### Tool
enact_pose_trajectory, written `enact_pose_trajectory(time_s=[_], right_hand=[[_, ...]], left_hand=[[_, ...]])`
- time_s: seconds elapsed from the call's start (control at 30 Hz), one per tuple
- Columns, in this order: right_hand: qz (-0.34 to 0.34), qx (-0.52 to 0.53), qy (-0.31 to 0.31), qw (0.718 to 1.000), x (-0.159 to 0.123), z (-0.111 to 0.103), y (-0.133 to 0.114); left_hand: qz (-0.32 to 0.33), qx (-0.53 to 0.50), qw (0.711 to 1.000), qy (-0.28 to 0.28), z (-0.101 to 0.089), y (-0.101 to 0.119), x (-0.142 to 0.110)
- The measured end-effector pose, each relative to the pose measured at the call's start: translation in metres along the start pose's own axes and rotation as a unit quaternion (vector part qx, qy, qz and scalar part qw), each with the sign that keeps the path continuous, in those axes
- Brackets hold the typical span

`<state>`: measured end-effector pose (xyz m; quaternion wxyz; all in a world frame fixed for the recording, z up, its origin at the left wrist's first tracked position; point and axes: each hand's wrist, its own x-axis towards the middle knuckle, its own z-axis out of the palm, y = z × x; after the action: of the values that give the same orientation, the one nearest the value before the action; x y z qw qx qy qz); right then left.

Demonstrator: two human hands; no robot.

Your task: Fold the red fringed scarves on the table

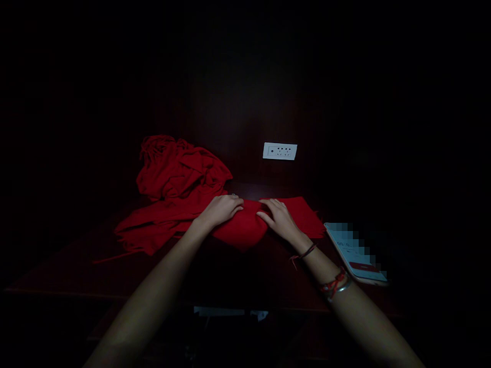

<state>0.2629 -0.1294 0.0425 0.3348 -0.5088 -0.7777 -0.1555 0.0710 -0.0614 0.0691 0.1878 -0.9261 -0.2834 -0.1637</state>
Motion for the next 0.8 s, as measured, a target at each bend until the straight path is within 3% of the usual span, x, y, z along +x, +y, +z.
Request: enact_pose_trajectory(time_s=[0.17,0.33,0.6,0.8], right_hand=[[-0.050,-0.012,-0.044,0.998,0.000,0.004,-0.005],[-0.017,-0.023,-0.032,0.999,0.001,0.003,0.001],[-0.039,-0.026,-0.037,0.998,0.000,0.002,-0.006],[0.013,-0.041,-0.005,0.999,0.003,-0.004,0.003]], left_hand=[[0.020,0.001,1.000,-0.006,0.002,0.012,0.001],[0.011,-0.001,1.000,0.007,-0.003,0.005,-0.001],[0.023,0.004,1.000,-0.008,0.000,0.012,0.001],[-0.010,0.003,1.000,0.017,-0.002,-0.002,-0.001]])
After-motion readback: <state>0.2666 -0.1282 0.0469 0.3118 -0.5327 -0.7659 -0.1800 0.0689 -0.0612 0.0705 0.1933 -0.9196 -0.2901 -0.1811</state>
